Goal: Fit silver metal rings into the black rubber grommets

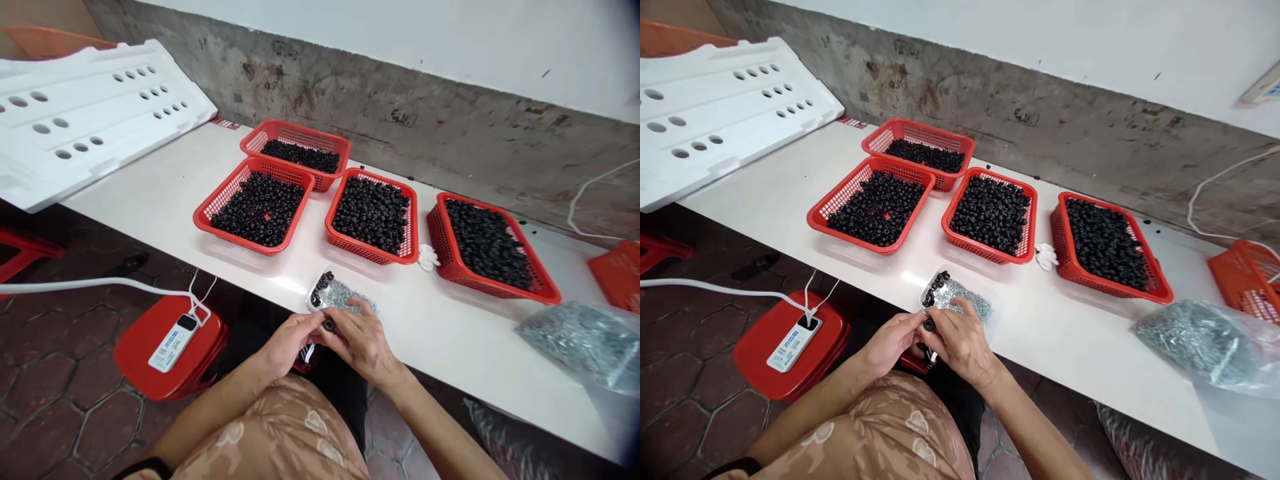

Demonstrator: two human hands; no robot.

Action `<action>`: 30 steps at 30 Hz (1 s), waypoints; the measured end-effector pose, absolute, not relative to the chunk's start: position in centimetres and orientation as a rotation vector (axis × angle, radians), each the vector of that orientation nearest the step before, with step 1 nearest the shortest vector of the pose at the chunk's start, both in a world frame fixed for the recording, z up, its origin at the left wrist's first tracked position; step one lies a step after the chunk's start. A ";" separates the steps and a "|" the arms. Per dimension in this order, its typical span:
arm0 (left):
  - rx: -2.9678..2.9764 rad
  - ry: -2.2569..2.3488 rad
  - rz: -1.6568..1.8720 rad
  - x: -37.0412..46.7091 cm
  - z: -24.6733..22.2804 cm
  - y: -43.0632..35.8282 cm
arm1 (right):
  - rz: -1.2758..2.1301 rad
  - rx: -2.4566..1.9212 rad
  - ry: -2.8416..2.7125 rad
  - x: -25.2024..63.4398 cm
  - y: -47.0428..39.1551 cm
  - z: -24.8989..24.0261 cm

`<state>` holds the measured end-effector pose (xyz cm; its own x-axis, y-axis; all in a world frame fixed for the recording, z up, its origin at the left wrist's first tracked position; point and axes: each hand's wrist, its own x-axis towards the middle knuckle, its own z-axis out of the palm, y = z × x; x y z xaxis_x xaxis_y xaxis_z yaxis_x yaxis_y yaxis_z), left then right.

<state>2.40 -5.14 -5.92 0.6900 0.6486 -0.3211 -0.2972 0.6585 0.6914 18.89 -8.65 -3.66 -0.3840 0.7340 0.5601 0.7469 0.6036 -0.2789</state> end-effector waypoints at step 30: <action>0.888 0.697 0.639 2.9 -6.2 -5.7 | 0.033 -1.216 -2.261 19.7 -9.3 -4.9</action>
